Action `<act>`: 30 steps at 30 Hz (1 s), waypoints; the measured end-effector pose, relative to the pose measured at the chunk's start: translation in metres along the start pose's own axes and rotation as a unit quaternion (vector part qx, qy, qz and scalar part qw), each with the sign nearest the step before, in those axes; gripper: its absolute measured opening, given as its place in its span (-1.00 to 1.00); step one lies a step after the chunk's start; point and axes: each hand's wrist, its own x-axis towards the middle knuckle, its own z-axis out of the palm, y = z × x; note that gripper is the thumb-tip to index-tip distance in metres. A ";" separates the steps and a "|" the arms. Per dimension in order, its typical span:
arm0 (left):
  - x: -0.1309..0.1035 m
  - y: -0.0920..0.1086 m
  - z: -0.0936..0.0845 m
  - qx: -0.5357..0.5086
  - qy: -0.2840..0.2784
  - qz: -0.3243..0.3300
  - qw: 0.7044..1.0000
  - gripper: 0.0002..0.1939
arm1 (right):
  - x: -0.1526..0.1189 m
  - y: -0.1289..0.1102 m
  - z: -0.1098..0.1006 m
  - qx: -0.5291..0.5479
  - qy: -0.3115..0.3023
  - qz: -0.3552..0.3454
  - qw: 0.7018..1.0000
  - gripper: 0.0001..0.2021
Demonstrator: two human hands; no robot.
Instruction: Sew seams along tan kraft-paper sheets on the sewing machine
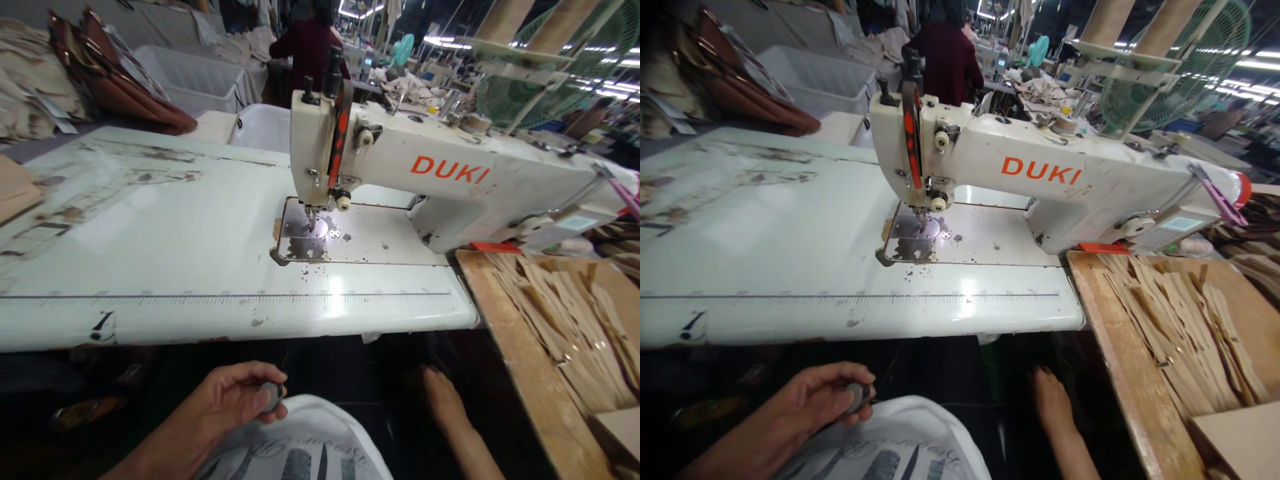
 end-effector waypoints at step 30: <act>-0.001 -0.009 0.012 0.451 0.011 0.264 0.853 -0.85 | 0.007 -0.092 0.019 0.078 0.006 -0.300 0.951 -0.71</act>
